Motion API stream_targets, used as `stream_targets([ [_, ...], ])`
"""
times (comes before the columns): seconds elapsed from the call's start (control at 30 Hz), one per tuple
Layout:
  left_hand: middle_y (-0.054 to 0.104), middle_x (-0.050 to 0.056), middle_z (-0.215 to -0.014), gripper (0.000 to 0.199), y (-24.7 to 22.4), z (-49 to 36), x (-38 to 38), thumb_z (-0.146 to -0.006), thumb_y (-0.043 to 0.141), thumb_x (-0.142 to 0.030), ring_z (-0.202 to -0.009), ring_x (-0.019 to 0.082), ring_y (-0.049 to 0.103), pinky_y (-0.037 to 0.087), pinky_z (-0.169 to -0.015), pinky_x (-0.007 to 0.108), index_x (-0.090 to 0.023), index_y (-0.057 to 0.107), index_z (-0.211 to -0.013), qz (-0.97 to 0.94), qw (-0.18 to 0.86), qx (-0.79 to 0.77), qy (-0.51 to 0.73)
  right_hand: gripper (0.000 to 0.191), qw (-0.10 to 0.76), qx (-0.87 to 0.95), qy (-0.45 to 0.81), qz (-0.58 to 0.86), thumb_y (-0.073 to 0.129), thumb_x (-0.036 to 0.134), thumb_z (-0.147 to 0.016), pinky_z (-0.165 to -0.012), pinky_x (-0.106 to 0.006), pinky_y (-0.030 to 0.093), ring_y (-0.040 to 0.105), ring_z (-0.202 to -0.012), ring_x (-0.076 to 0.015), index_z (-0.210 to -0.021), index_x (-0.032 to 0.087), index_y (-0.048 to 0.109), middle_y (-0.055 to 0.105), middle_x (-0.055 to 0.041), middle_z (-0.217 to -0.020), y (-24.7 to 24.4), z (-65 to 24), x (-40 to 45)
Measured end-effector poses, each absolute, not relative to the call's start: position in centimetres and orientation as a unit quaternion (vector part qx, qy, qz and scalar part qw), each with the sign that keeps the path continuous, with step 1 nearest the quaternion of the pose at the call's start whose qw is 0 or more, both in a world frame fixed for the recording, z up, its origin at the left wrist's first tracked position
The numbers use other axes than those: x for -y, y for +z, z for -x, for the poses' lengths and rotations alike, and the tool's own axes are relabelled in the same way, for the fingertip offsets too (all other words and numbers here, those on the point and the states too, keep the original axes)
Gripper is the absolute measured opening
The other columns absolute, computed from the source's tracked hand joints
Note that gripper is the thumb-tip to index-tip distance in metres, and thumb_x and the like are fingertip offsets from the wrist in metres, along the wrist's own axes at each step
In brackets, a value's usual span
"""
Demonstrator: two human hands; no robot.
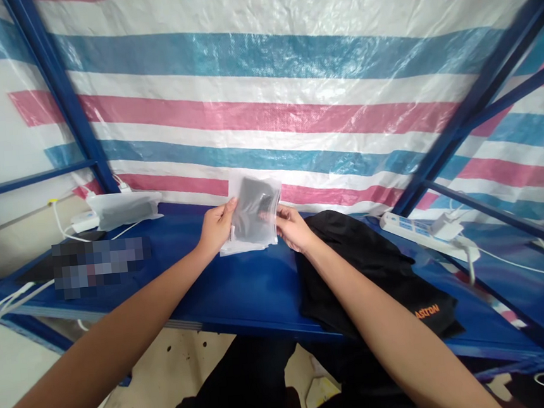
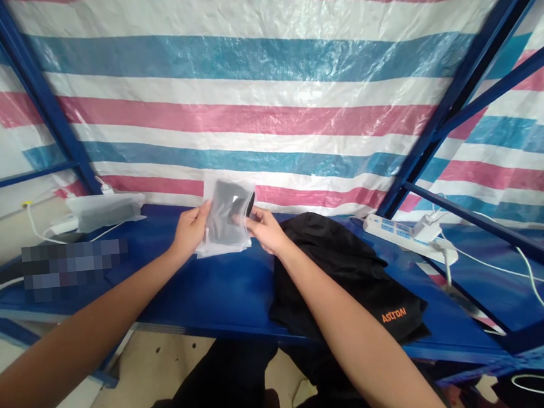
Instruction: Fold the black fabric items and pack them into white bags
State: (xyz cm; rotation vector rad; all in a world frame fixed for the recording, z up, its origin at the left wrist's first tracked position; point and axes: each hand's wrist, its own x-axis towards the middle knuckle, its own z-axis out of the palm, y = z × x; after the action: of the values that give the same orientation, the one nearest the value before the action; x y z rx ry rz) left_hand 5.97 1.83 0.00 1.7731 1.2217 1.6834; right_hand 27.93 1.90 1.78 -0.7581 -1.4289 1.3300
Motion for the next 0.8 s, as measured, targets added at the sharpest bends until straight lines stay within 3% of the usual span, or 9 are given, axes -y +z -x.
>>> stream_targets([
  [0.13, 0.031, -0.003, -0.054, 0.069, 0.4, -5.6, -2.1, -0.104, 0.060, -0.068, -0.054, 0.012, 0.034, 0.027, -0.051, 0.029, -0.022, 0.030, -0.061, -0.616, 0.172, -0.458, 0.617, 0.026, 0.546, 0.533, 0.570, 0.305, 0.087, 0.035, -0.070, -0.065, -0.029, 0.060, 0.072, -0.076, -0.0198, -0.089, 0.020, 0.077, 0.079, -0.0039, -0.088, 2.2, -28.0, -2.3],
  [0.27, 0.025, -0.003, -0.056, 0.071, 0.3, -4.7, -3.3, -0.101, 0.064, -0.068, -0.054, 0.012, 0.029, 0.021, -0.051, 0.030, -0.022, 0.027, -0.061, -0.607, 0.157, -0.472, 0.620, 0.024, 0.587, 0.479, 0.565, 0.327, 0.075, 0.039, -0.072, -0.064, -0.036, 0.063, 0.074, -0.078, -0.0265, -0.089, 0.021, 0.070, 0.077, -0.0049, -0.082, 2.4, -29.1, -3.3],
  [0.37, 0.030, -0.004, -0.053, 0.070, -0.6, -3.1, -5.0, -0.100, 0.062, -0.072, -0.053, 0.013, 0.034, 0.024, -0.051, 0.029, -0.023, 0.033, -0.059, -0.580, 0.156, -0.506, 0.619, 0.032, 0.613, 0.439, 0.573, 0.320, 0.065, 0.048, -0.078, -0.064, -0.043, 0.065, 0.074, -0.080, -0.0309, -0.096, 0.021, 0.069, 0.077, -0.0085, -0.085, 2.6, -30.6, -4.2],
  [0.47, 0.050, -0.002, -0.057, 0.056, -2.2, -1.6, -6.9, -0.099, 0.062, -0.068, -0.058, 0.017, 0.051, 0.034, -0.055, 0.028, -0.024, 0.051, -0.066, -0.589, 0.160, -0.546, 0.574, 0.035, 0.622, 0.425, 0.585, 0.301, 0.061, 0.051, -0.081, -0.073, -0.046, 0.068, 0.074, -0.088, -0.0316, -0.102, 0.023, 0.068, 0.078, -0.0088, -0.094, 2.5, -31.9, -5.0],
  [0.53, 0.066, 0.001, -0.070, 0.036, -3.2, -1.0, -7.7, -0.094, 0.072, -0.058, -0.069, 0.022, 0.065, 0.044, -0.063, 0.029, -0.022, 0.067, -0.091, -0.612, 0.160, -0.573, 0.522, 0.036, 0.586, 0.424, 0.618, 0.308, 0.061, 0.052, -0.083, -0.077, -0.049, 0.068, 0.074, -0.090, -0.0323, -0.104, 0.023, 0.068, 0.078, -0.0094, -0.095, 2.1, -32.1, -5.2],
  [0.57, 0.071, 0.003, -0.078, 0.037, -3.7, -0.9, -8.0, -0.090, 0.077, -0.053, -0.076, 0.025, 0.070, 0.048, -0.069, 0.031, -0.022, 0.070, -0.108, -0.622, 0.157, -0.587, 0.494, 0.036, 0.564, 0.420, 0.636, 0.317, 0.061, 0.052, -0.084, -0.078, -0.050, 0.068, 0.074, -0.090, -0.0326, -0.104, 0.023, 0.068, 0.078, -0.0100, -0.094, 1.9, -32.0, -5.2],
  [0.63, 0.077, 0.009, -0.095, 0.062, -4.4, -0.9, -8.3, -0.085, 0.083, -0.045, -0.093, 0.030, 0.075, 0.054, -0.082, 0.036, -0.019, 0.064, -0.138, -0.638, 0.138, -0.615, 0.443, 0.033, 0.536, 0.403, 0.662, 0.335, 0.063, 0.049, -0.085, -0.078, -0.050, 0.067, 0.073, -0.086, -0.0317, -0.103, 0.022, 0.069, 0.078, -0.0108, -0.092, 1.4, -31.5, -5.2],
  [0.7, 0.075, 0.018, -0.119, 0.073, -4.8, -1.0, -8.1, -0.085, 0.082, -0.044, -0.113, 0.037, 0.072, 0.054, -0.097, 0.044, -0.016, 0.059, -0.149, -0.649, 0.100, -0.639, 0.400, 0.030, 0.524, 0.390, 0.675, 0.344, 0.063, 0.045, -0.087, -0.077, -0.046, 0.067, 0.072, -0.082, -0.0294, -0.103, 0.021, 0.070, 0.078, -0.0108, -0.092, 0.9, -30.9, -5.1],
  [0.8, 0.057, 0.026, -0.155, 0.067, -4.8, -1.5, -7.4, -0.090, 0.075, -0.051, -0.141, 0.046, 0.056, 0.046, -0.117, 0.056, -0.017, 0.065, -0.146, -0.681, 0.041, -0.645, 0.344, 0.025, 0.523, 0.377, 0.681, 0.348, 0.061, 0.041, -0.092, -0.074, -0.039, 0.067, 0.071, -0.078, -0.0258, -0.103, 0.020, 0.070, 0.077, -0.0089, -0.091, 0.5, -30.3, -4.9],
])
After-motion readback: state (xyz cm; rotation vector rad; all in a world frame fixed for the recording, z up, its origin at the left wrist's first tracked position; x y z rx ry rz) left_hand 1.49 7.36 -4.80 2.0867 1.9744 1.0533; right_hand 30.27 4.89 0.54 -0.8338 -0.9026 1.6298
